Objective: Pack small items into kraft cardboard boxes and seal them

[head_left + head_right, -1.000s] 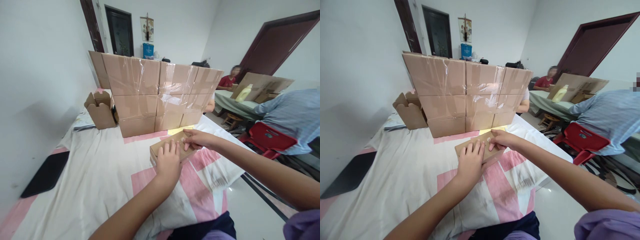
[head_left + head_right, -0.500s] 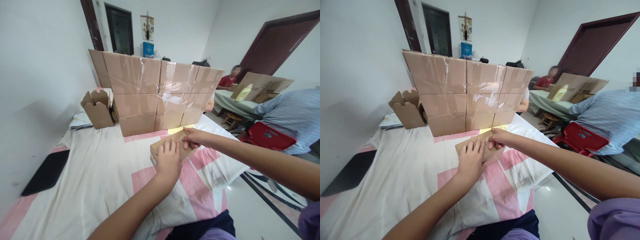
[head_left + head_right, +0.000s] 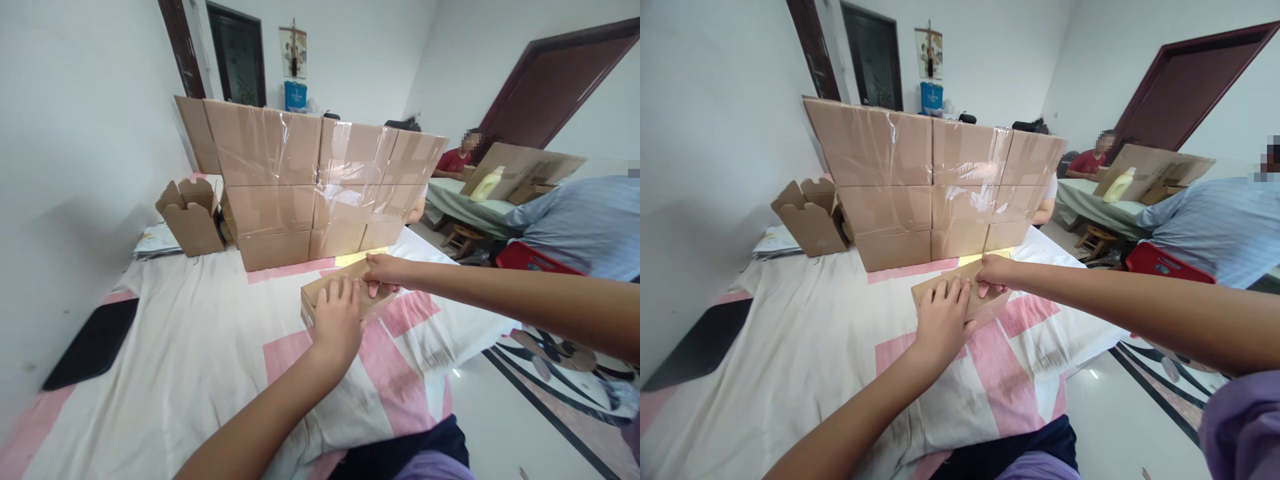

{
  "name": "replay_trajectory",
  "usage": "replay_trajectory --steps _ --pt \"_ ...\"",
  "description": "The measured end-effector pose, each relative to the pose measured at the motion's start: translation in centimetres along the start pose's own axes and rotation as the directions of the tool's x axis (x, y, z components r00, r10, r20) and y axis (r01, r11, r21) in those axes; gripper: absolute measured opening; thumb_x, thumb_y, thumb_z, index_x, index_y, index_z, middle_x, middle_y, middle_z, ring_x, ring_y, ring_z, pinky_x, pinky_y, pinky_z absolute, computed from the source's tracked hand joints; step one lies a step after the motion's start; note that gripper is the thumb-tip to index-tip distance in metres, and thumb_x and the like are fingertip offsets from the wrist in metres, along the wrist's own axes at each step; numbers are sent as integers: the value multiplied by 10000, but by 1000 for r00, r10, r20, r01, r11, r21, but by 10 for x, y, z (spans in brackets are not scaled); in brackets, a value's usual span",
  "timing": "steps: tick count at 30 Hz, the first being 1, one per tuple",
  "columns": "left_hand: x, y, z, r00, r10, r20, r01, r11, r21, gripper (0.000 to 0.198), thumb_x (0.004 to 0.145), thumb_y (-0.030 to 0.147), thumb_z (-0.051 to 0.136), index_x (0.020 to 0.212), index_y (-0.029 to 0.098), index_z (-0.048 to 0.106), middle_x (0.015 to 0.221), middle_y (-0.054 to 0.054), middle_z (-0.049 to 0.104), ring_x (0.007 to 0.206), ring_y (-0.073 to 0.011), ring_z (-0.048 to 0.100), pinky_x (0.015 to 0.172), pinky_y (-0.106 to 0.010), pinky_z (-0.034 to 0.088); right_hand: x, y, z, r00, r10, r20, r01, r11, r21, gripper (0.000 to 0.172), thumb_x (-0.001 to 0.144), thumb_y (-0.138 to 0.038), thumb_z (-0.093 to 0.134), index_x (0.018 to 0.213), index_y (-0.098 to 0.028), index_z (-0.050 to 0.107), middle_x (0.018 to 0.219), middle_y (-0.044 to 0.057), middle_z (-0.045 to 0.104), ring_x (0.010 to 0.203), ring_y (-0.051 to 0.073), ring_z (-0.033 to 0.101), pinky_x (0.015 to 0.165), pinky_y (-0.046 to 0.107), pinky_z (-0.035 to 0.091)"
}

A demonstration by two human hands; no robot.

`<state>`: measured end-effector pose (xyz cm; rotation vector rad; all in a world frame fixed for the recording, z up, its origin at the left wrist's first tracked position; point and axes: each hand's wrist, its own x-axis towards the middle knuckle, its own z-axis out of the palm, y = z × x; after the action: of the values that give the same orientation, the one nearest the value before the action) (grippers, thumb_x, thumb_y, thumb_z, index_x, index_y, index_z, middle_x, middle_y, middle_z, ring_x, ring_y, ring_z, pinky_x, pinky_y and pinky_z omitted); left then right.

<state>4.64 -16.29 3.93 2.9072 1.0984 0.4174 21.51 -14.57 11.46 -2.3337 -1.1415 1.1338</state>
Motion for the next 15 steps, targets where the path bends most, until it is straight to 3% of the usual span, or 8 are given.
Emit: replay_trajectory --steps 6,9,10,13,15 --pt "-2 -2 1 1000 23 -12 -23 1000 0 751 899 467 640 1544 179 385 1589 -131 431 1355 -351 435 1025 -482 409 -4 -5 -1 997 81 -5 -81 995 -55 563 809 -231 760 1309 -154 514 568 46 693 313 91 374 342 216 234" --pt "-2 -2 1 999 26 -22 -25 1000 7 741 897 467 643 1540 196 394 1595 -119 428 1359 -346 438 1036 -475 402 -7 -6 -6 994 105 25 -100 983 -155 225 851 -278 730 996 -141 627 565 64 670 339 81 360 351 220 222" --pt "-2 -2 1 999 24 -22 -24 1000 9 740 897 467 644 1539 192 397 1598 -120 424 1358 -346 440 1039 -474 402 -8 -6 -9 993 115 41 -105 976 -191 191 881 -314 707 884 -141 626 543 63 645 346 75 345 358 222 208" --pt "-2 -2 1 1000 26 -13 -26 1000 5 745 897 467 645 1536 171 400 1605 -122 414 1357 -348 444 1035 -474 413 -17 1 -21 981 175 85 -147 951 -271 419 926 -456 665 646 -165 551 414 12 480 342 60 284 386 230 171" --pt "-1 -2 1 1000 28 -9 -28 1000 -6 756 888 470 657 1534 171 403 1603 -118 418 1364 -350 440 1035 -475 419 -23 11 -31 965 230 126 -183 936 -301 482 898 -519 692 605 -178 518 381 -22 405 344 54 264 402 231 168"
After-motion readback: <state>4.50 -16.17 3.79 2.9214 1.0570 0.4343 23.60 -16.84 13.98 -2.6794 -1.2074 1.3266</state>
